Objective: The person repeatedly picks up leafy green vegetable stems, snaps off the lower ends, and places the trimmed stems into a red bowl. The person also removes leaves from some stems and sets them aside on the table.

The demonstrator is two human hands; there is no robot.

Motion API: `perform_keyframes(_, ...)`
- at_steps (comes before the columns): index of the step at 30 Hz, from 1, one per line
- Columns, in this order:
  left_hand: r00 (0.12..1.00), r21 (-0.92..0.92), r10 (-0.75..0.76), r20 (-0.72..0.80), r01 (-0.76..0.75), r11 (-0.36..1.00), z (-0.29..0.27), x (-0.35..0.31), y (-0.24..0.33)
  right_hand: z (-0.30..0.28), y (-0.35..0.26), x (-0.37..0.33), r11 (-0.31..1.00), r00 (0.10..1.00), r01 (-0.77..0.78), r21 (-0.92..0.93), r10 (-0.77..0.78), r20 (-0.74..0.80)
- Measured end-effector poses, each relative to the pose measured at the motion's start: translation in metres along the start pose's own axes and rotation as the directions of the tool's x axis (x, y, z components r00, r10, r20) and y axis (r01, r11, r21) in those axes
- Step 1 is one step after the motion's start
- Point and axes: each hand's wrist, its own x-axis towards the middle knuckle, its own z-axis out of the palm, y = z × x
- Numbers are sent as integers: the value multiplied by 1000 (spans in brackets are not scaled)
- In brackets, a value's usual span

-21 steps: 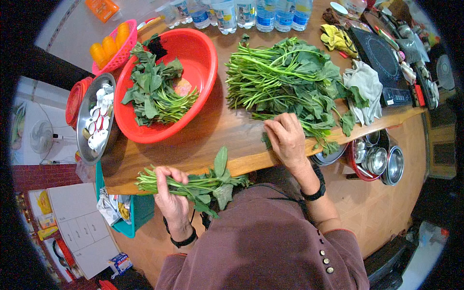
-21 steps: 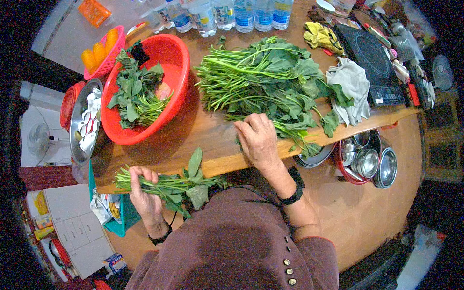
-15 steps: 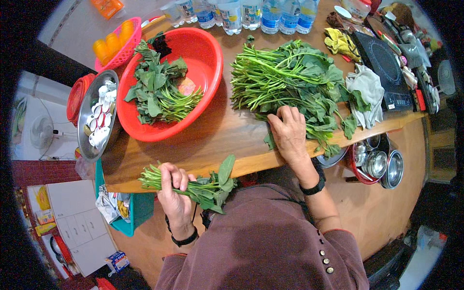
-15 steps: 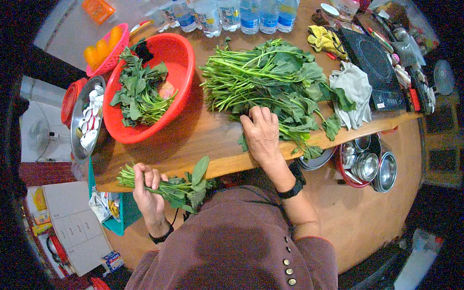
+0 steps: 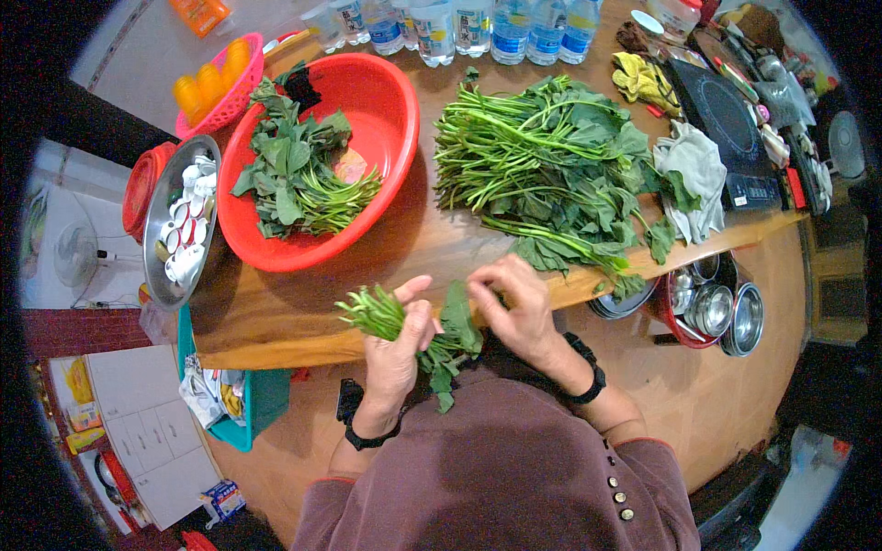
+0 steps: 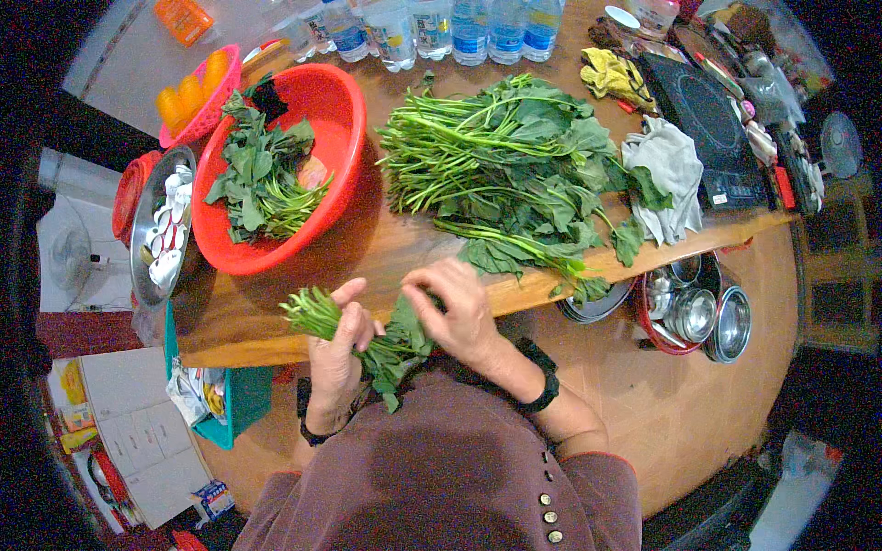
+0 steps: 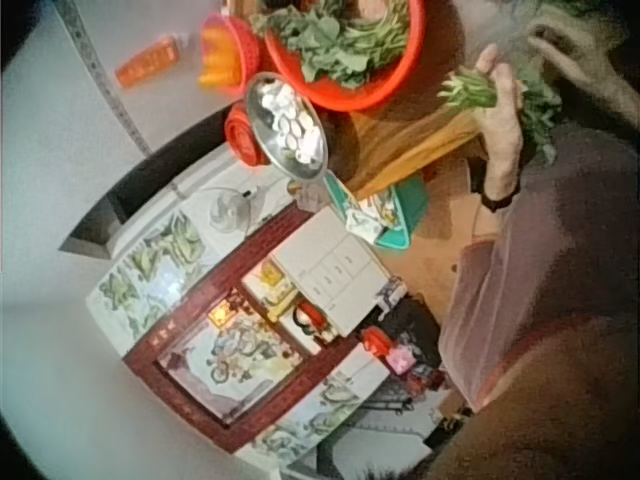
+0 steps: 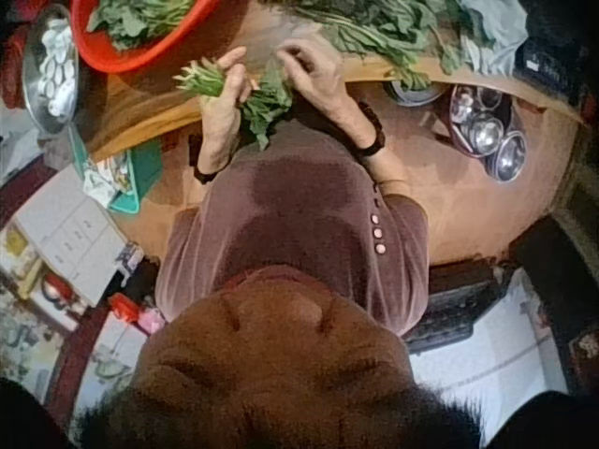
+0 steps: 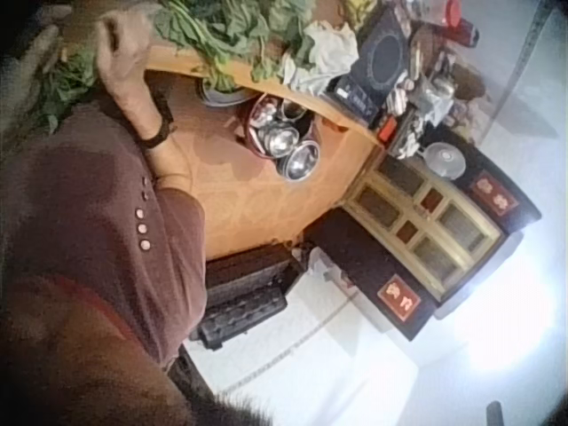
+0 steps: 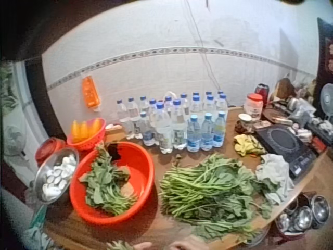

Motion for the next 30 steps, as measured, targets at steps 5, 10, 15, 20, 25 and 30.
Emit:
perform_keyframes(5,995,-22,-95,6,95,995,9,0,-8,8,-15,-8,995,993,72,71,-78,83)
perform_keyframes(10,999,-94,-31,-42,27,995,2,2,-15,-2,-3,-5,996,994,85,0,-85,68)
perform_keyframes(15,986,-215,65,-155,-98,972,-8,-1,-10,-29,30,12,838,982,127,-530,-183,-53)
perform_keyframes(20,996,-210,69,-63,-81,974,-18,-4,-5,-43,52,14,679,988,41,-733,-135,-70)
perform_keyframes(25,999,-196,49,-4,-49,979,-18,-2,-10,-42,60,9,679,989,15,-734,-118,-89)
perform_keyframes(30,998,-121,-46,-30,42,992,-17,-3,-9,-43,59,8,717,993,-12,-697,-76,-95)
